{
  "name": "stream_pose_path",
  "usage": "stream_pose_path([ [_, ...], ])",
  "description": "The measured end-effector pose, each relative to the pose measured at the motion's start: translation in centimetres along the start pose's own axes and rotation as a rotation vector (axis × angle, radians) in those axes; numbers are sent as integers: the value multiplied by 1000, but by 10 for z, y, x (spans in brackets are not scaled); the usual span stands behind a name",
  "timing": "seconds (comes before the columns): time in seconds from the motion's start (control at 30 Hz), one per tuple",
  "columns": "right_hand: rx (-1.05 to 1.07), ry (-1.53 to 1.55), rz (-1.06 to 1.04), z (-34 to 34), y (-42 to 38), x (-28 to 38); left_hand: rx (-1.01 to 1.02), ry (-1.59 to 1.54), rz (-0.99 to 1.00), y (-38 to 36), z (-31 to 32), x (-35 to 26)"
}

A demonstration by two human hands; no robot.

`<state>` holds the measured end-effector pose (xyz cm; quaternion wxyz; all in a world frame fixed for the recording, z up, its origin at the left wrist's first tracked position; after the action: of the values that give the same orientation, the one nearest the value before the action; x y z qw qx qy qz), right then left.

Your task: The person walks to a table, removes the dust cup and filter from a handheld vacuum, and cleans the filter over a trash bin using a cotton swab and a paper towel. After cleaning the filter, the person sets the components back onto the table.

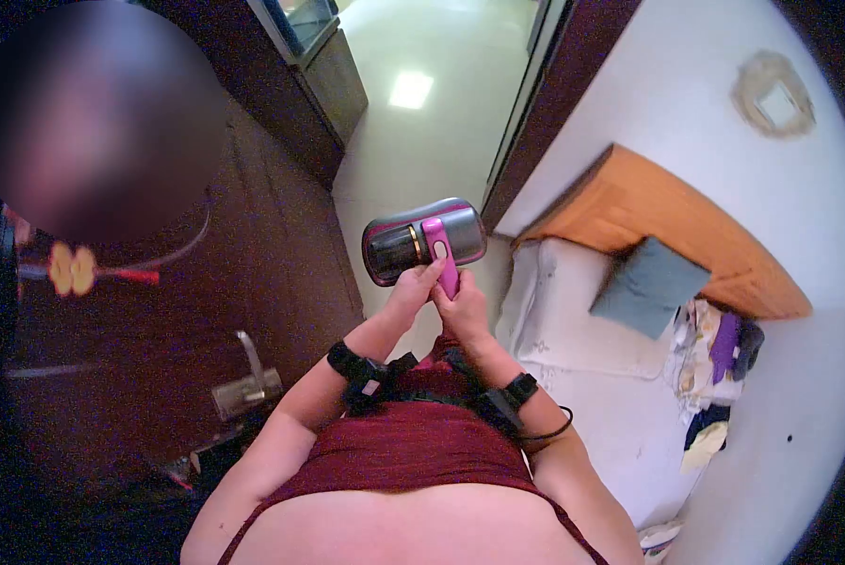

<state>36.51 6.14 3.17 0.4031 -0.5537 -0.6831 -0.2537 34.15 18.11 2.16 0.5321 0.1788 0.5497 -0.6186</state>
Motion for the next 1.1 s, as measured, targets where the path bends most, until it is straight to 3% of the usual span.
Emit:
stream_pose_path([
  [0.13,44,-26,-48,-12,90,22,-32,442,333,56,-7,-54],
  [0.17,66,-40,-53,-13,107,26,-56,411,388,67,-13,-66],
  [0.27,75,4,-19,-8,160,40,-335,758,479,69,-25,-138],
  [0.37,118,32,-11,3,213,58,-593,1165,978,107,-50,-181],
  [0.47,170,62,34,16,257,83,-605,1293,904,157,-72,-209],
  [0.7,119,23,0,57,359,142,-323,1374,816,256,-124,-312],
  [0.9,54,109,93,53,436,256,-197,1370,976,312,-137,-451],
  [0.93,31,106,81,51,431,243,-183,1356,1000,314,-132,-436],
  [1.1,-29,114,81,37,490,267,-93,1415,973,363,-113,-502],
])
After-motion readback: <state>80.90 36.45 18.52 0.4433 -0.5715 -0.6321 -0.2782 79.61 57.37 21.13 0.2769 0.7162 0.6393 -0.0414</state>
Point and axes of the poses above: each hand's wrist, its own y-axis towards the middle knuckle, its own z-axis out of the palm, x = y × z, the point moved 2 cm from there along y, towards the middle knuckle, and after that the axes turned 1 degree about z, right-handed, at the moved point
